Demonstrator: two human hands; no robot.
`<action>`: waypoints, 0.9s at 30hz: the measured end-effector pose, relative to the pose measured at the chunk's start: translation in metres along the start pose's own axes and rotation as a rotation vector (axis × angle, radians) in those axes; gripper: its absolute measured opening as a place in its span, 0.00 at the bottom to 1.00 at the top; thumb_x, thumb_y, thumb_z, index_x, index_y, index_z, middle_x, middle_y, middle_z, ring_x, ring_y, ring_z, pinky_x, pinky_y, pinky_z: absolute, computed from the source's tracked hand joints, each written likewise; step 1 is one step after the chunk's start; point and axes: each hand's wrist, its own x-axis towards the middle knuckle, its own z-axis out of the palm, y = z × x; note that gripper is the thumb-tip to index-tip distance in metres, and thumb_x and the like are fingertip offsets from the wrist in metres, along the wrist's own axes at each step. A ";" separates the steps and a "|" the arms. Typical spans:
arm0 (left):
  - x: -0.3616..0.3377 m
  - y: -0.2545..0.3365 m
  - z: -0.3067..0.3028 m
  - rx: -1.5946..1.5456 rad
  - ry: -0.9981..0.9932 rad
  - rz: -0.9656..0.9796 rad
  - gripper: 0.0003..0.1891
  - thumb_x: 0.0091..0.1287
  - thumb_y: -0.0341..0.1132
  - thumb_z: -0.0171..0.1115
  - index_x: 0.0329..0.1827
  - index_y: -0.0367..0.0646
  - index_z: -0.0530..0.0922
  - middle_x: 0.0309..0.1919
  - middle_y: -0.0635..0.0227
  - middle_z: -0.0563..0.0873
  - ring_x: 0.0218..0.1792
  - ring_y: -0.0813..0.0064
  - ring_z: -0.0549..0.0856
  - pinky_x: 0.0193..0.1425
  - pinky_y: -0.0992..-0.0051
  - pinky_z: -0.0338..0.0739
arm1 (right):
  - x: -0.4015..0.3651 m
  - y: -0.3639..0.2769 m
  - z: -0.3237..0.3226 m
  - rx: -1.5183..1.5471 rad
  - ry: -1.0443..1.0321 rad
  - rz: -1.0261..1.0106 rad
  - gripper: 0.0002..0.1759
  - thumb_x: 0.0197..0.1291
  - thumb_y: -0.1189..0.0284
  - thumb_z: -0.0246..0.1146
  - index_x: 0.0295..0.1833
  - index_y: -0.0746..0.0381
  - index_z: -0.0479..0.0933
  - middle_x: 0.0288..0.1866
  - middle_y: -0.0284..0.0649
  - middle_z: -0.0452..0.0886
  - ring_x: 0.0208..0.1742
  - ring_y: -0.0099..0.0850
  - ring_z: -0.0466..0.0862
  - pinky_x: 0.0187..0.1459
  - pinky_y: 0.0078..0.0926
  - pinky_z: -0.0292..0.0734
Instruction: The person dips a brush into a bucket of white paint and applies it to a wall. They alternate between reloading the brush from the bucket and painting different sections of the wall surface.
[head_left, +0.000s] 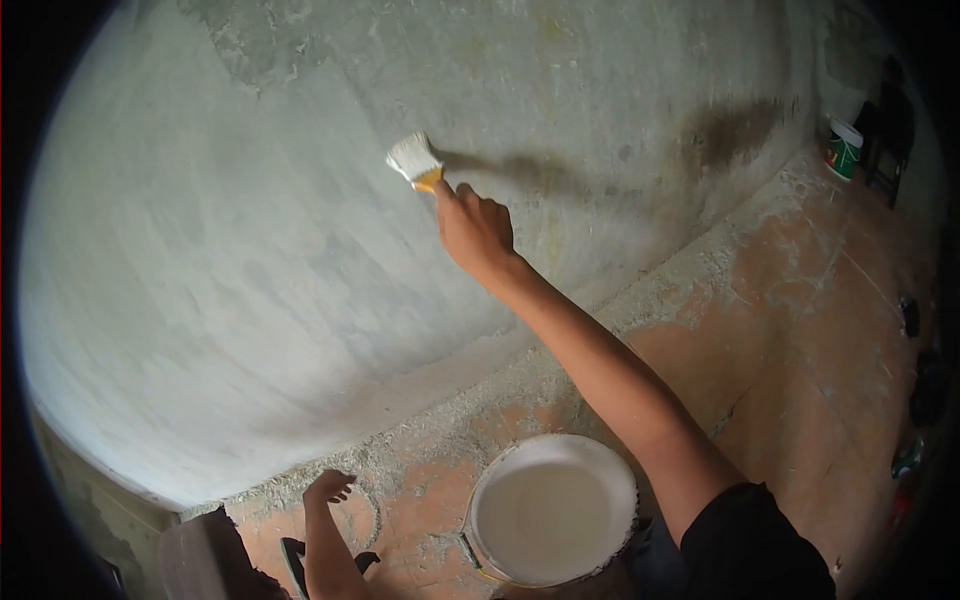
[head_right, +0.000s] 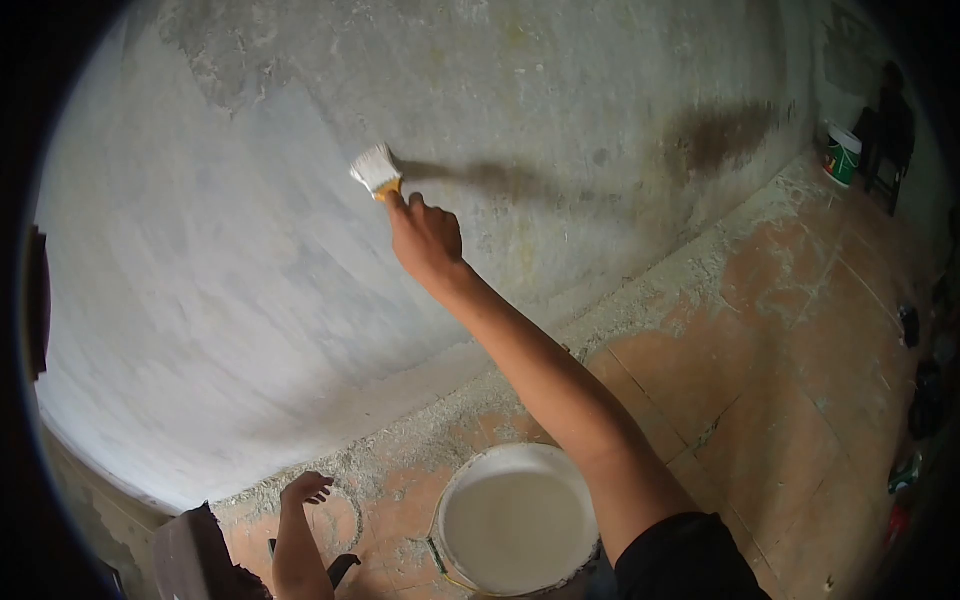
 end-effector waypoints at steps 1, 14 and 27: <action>0.005 0.004 -0.003 0.003 -0.003 0.000 0.22 0.62 0.49 0.56 0.47 0.37 0.76 0.41 0.63 0.84 0.35 0.69 0.84 0.36 0.71 0.79 | -0.008 0.003 0.002 -0.043 -0.071 -0.028 0.15 0.52 0.78 0.55 0.47 0.66 0.69 0.29 0.49 0.77 0.24 0.40 0.82 0.24 0.33 0.77; 0.014 0.079 0.004 0.055 0.082 0.252 0.22 0.58 0.51 0.57 0.36 0.37 0.81 0.32 0.64 0.85 0.30 0.70 0.83 0.34 0.69 0.77 | -0.027 0.020 -0.020 -0.161 -0.403 -0.056 0.08 0.52 0.76 0.55 0.38 0.65 0.75 0.32 0.50 0.80 0.37 0.45 0.82 0.36 0.40 0.76; 0.034 0.065 0.008 0.059 0.044 0.217 0.23 0.59 0.53 0.57 0.42 0.40 0.80 0.36 0.65 0.84 0.33 0.70 0.83 0.36 0.70 0.78 | 0.182 -0.086 -0.132 -0.234 0.032 -0.131 0.11 0.56 0.70 0.55 0.40 0.66 0.75 0.33 0.49 0.81 0.37 0.45 0.81 0.38 0.39 0.75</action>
